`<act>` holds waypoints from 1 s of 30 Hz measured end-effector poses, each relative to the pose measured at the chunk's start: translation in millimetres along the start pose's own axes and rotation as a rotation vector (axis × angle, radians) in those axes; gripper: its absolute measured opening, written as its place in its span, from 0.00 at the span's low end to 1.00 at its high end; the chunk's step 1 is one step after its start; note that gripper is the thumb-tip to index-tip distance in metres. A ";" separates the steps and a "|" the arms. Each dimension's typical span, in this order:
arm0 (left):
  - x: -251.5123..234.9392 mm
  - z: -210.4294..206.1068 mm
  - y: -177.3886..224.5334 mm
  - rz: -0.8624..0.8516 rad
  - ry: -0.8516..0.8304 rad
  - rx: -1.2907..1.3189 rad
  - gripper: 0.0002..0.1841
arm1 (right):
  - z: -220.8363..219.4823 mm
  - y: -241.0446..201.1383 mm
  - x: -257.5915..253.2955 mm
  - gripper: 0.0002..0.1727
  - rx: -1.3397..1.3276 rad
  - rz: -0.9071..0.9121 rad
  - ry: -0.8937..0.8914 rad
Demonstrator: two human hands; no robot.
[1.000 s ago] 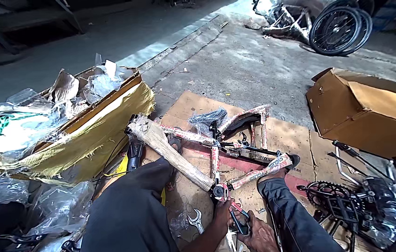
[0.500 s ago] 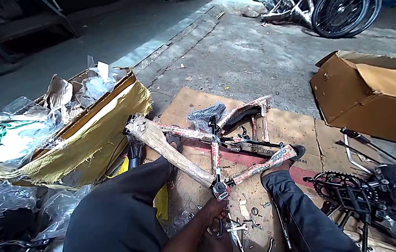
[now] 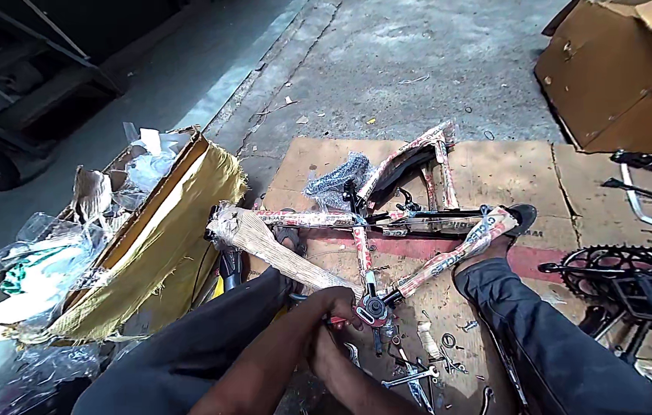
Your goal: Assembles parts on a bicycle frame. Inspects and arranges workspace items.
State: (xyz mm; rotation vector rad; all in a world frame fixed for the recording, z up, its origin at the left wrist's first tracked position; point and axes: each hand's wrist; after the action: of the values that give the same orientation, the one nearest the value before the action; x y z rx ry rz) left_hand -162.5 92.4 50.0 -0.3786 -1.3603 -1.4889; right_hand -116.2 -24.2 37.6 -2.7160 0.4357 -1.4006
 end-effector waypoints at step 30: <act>6.7 -60.8 66.0 -0.017 0.651 -0.214 0.29 | 201.0 -47.4 165.0 0.10 0.048 -0.040 0.344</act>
State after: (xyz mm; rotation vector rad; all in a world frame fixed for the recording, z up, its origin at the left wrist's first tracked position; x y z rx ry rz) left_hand -87.2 48.4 72.2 -0.0010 -0.6928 -1.5889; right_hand 146.9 -39.9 58.4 -2.4611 0.3593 -1.8705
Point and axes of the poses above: each hand's wrist, its own x-axis away from the middle knuckle, its own z-axis out of the back of the hand, y = z × x, and after that the axes turned 14 degrees about -z, right-handed
